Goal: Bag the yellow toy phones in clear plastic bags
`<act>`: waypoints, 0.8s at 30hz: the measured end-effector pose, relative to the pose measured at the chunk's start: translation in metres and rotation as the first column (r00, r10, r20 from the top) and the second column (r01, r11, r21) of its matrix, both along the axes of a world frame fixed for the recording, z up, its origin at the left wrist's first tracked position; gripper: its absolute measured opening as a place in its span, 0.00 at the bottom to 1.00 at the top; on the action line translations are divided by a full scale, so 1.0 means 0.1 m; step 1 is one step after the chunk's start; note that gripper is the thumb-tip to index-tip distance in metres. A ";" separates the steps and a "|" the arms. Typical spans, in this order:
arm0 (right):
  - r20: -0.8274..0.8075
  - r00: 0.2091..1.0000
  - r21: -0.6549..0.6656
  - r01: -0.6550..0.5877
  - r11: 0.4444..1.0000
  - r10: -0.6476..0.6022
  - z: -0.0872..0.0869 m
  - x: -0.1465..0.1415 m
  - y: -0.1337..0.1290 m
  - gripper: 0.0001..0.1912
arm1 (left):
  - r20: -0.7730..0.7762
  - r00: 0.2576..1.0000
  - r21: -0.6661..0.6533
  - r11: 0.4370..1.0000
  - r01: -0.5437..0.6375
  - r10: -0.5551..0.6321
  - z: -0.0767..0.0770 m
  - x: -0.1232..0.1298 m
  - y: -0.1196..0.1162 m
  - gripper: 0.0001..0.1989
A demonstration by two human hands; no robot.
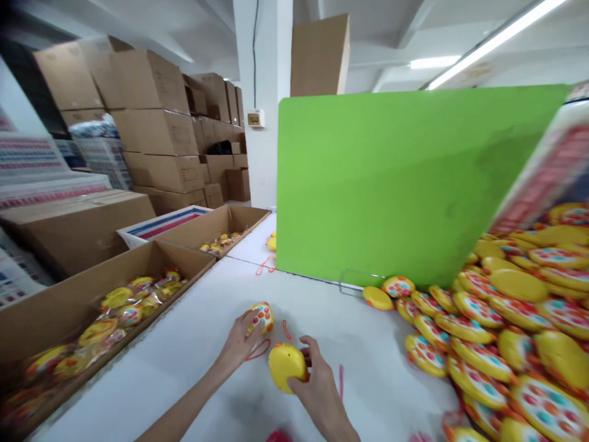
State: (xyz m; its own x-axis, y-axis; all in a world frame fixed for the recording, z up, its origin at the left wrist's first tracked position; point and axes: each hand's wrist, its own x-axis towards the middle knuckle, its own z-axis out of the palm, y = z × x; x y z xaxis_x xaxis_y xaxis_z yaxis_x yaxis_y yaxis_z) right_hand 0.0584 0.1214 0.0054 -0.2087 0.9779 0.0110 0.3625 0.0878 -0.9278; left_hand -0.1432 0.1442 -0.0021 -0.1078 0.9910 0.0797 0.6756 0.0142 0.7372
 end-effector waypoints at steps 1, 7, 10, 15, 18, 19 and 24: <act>-0.014 1.000 0.011 0.010 1.000 -0.010 0.06 0.15 -0.14 0.29 | 0.136 0.990 -0.025 0.999 0.028 -0.024 0.04 0.14 -0.20 0.23; -0.247 0.969 0.020 0.009 1.000 -0.003 0.29 0.55 -0.93 0.21 | 0.767 0.621 -0.123 0.913 0.389 -0.161 0.19 1.01 -1.24 0.28; -0.290 0.950 0.011 0.125 0.992 -0.116 0.16 0.61 -1.24 0.20 | 0.923 0.384 -0.141 0.912 0.385 -0.019 0.22 1.17 -1.48 0.26; 0.091 0.972 0.451 0.154 0.879 -0.217 -0.01 0.86 -1.48 0.18 | 0.246 0.942 0.102 0.972 0.211 -0.230 0.01 1.07 -1.70 0.11; 0.197 0.954 0.524 0.092 0.847 -0.225 0.00 0.95 -1.49 0.20 | -0.380 0.879 0.325 0.848 0.420 -0.290 -0.38 1.06 -1.80 0.12; 0.199 0.955 0.515 0.091 0.852 -0.222 0.01 0.96 -1.49 0.19 | -0.493 0.830 0.350 0.814 0.463 -0.260 -0.51 1.08 -1.82 0.14; 0.166 0.968 0.451 0.095 0.887 -0.189 -0.08 0.94 -1.51 0.15 | -0.563 0.802 0.337 0.832 0.442 -0.198 -0.77 1.20 -1.90 0.09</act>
State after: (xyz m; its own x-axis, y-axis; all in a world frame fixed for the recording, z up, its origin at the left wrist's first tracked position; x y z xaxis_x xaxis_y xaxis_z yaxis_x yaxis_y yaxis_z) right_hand 0.1523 -0.0298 -0.0022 -0.1111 0.9024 0.4163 0.5752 0.4000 -0.7135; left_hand -0.0235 -0.0462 -0.0788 0.3831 0.8042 0.4544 0.8443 -0.5044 0.1811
